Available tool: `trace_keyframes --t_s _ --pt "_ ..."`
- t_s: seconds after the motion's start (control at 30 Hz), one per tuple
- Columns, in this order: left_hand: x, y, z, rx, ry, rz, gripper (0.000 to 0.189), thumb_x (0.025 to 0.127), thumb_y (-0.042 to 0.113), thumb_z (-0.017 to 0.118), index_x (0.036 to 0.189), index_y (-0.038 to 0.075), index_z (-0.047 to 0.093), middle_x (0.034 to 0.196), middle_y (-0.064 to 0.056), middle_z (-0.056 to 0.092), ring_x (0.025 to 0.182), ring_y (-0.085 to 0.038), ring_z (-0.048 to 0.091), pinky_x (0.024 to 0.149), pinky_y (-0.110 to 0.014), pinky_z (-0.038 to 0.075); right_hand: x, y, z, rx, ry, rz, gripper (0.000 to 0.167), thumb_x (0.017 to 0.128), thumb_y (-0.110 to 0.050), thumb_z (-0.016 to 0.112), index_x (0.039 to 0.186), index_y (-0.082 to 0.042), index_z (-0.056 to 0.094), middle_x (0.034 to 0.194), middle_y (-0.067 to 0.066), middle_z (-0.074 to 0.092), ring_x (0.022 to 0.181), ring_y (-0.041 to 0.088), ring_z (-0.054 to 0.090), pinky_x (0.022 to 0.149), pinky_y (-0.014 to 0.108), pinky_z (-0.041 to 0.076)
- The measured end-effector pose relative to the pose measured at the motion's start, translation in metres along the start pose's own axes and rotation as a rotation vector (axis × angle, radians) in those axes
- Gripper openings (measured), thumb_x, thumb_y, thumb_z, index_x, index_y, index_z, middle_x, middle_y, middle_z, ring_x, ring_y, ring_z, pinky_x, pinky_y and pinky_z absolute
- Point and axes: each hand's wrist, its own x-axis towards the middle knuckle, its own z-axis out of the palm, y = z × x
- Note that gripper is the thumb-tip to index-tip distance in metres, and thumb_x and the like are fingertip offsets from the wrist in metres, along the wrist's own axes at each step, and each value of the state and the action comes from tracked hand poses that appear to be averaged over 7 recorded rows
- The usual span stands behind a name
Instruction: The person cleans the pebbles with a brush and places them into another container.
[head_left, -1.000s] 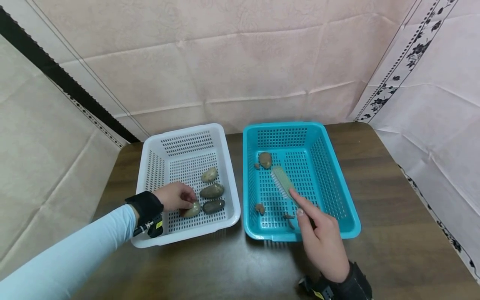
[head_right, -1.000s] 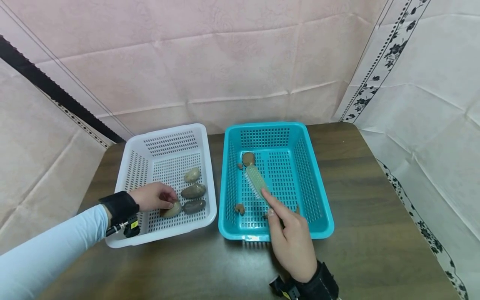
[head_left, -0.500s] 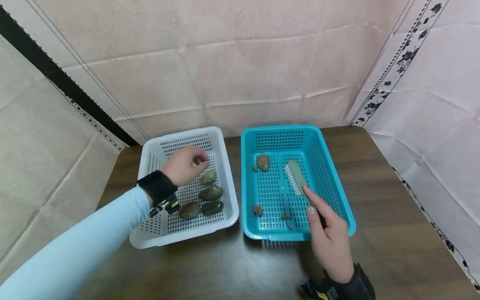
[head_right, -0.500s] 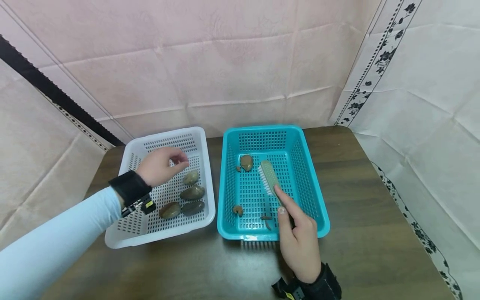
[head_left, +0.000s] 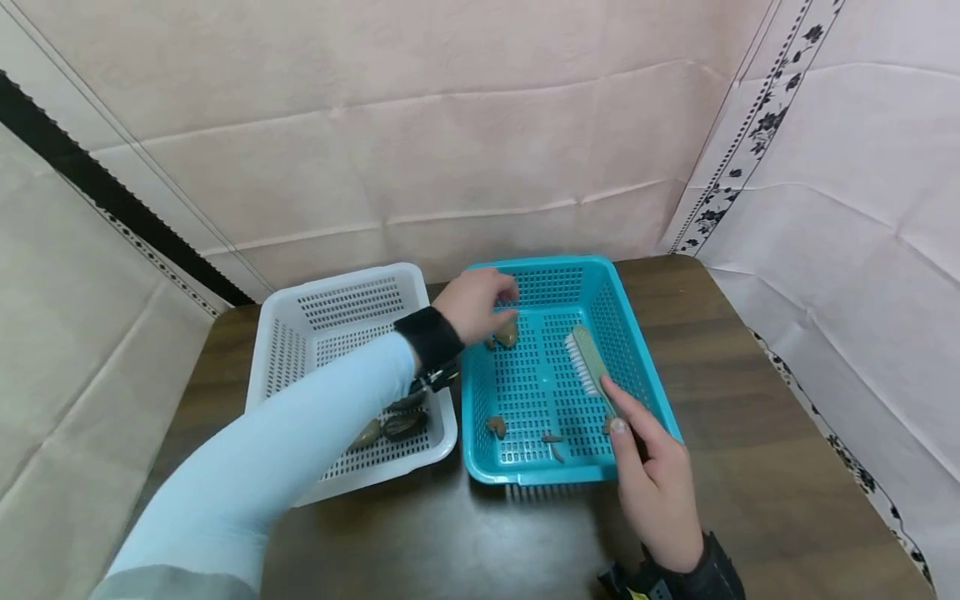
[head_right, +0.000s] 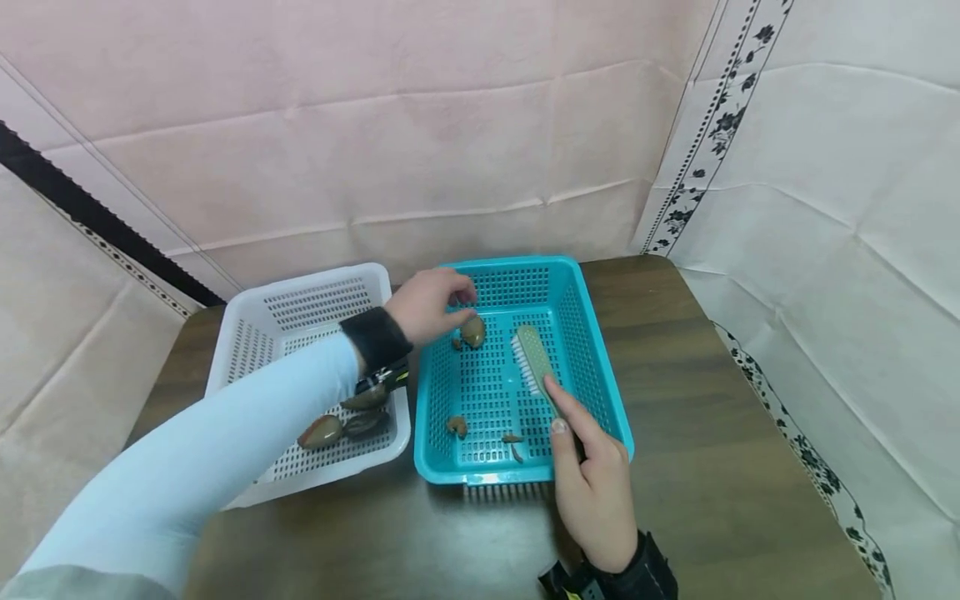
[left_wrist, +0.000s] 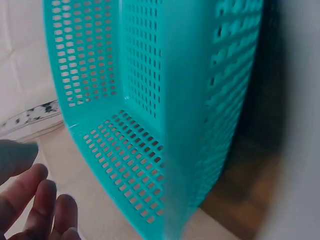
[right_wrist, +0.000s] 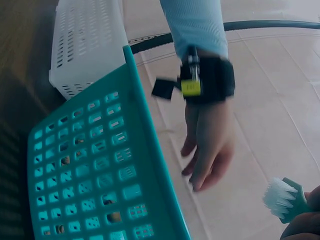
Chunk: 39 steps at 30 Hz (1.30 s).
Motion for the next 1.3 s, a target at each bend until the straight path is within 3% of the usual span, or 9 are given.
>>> trace_keyframes --t_s 0.2,0.33,0.43,0.57,0.67,0.77,0.93,1.1,1.3 --pt "0.037 0.01 0.021 0.128 -0.094 -0.057 0.026 0.109 0.026 0.074 0.129 0.01 0.074 0.125 -0.007 0.074 0.112 -0.023 0.069 0.096 -0.038 0.059 -0.001 0.003 -0.004 -0.014 0.005 0.011 0.05 0.115 -0.002 0.05 0.159 -0.024 0.061 0.159 -0.004 0.059 0.135 0.006 0.059 0.109 0.009 0.042" --pt "0.049 0.012 0.032 0.188 -0.186 -0.105 0.027 0.105 0.027 0.079 0.127 0.012 0.075 0.121 -0.005 0.075 0.111 -0.023 0.071 0.094 -0.039 0.061 -0.002 0.005 -0.006 -0.011 0.009 0.024 0.047 0.116 -0.004 0.05 0.158 -0.021 0.062 0.157 -0.001 0.061 0.087 0.012 0.058 0.068 0.014 0.048" --pt "0.054 0.01 0.039 0.223 -0.254 -0.133 0.019 0.103 0.026 0.082 0.113 0.011 0.077 0.104 -0.004 0.075 0.095 -0.022 0.071 0.083 -0.037 0.061 -0.002 0.006 -0.007 -0.003 0.012 0.044 0.045 0.117 -0.005 0.05 0.157 -0.02 0.063 0.156 0.001 0.062 0.072 0.016 0.047 0.056 0.025 0.041" --pt "0.058 0.006 0.046 0.249 -0.323 -0.182 0.015 0.102 0.024 0.083 0.103 0.012 0.073 0.091 -0.004 0.071 0.084 -0.022 0.065 0.075 -0.036 0.057 -0.003 0.006 -0.008 0.004 0.007 0.043 0.046 0.116 -0.003 0.051 0.157 -0.02 0.063 0.157 -0.002 0.061 0.09 0.014 0.058 0.072 0.02 0.047" --pt "0.062 0.005 0.052 0.273 -0.347 -0.196 0.019 0.1 0.022 0.084 0.111 0.011 0.073 0.1 -0.007 0.073 0.092 -0.025 0.068 0.081 -0.039 0.059 -0.004 0.007 -0.007 0.009 -0.005 0.035 0.049 0.115 0.0 0.051 0.158 -0.022 0.062 0.157 -0.005 0.061 0.12 0.009 0.065 0.094 0.008 0.047" --pt "0.068 0.003 0.061 0.303 -0.371 -0.208 0.028 0.099 0.019 0.085 0.123 0.01 0.073 0.117 -0.01 0.075 0.107 -0.028 0.07 0.092 -0.043 0.061 -0.003 0.008 -0.007 0.019 -0.015 0.041 0.051 0.114 0.001 0.051 0.158 -0.023 0.062 0.157 -0.006 0.061 0.143 0.007 0.056 0.113 0.011 0.04" --pt "0.079 -0.004 0.079 0.346 -0.419 -0.251 0.028 0.098 0.014 0.084 0.124 0.011 0.072 0.123 -0.01 0.074 0.109 -0.027 0.069 0.092 -0.042 0.061 -0.002 0.01 -0.008 0.033 -0.026 0.038 0.051 0.113 0.003 0.052 0.158 -0.021 0.062 0.157 -0.006 0.061 0.147 0.008 0.053 0.114 0.015 0.041" --pt "0.083 -0.006 0.09 0.378 -0.417 -0.237 0.002 0.107 0.012 0.071 0.105 0.012 0.07 0.111 -0.01 0.074 0.095 -0.025 0.067 0.078 -0.039 0.059 -0.003 0.014 -0.01 0.037 -0.024 0.046 0.053 0.113 0.003 0.052 0.158 -0.023 0.062 0.158 -0.006 0.06 0.147 0.008 0.053 0.114 0.015 0.04" --pt "0.085 -0.01 0.098 0.398 -0.4 -0.212 0.022 0.116 0.014 0.054 0.101 0.011 0.07 0.112 -0.014 0.075 0.102 -0.03 0.071 0.089 -0.045 0.063 -0.004 0.019 -0.011 0.046 -0.026 0.061 0.052 0.114 0.001 0.053 0.158 -0.024 0.062 0.159 -0.006 0.059 0.148 0.008 0.053 0.114 0.014 0.04"
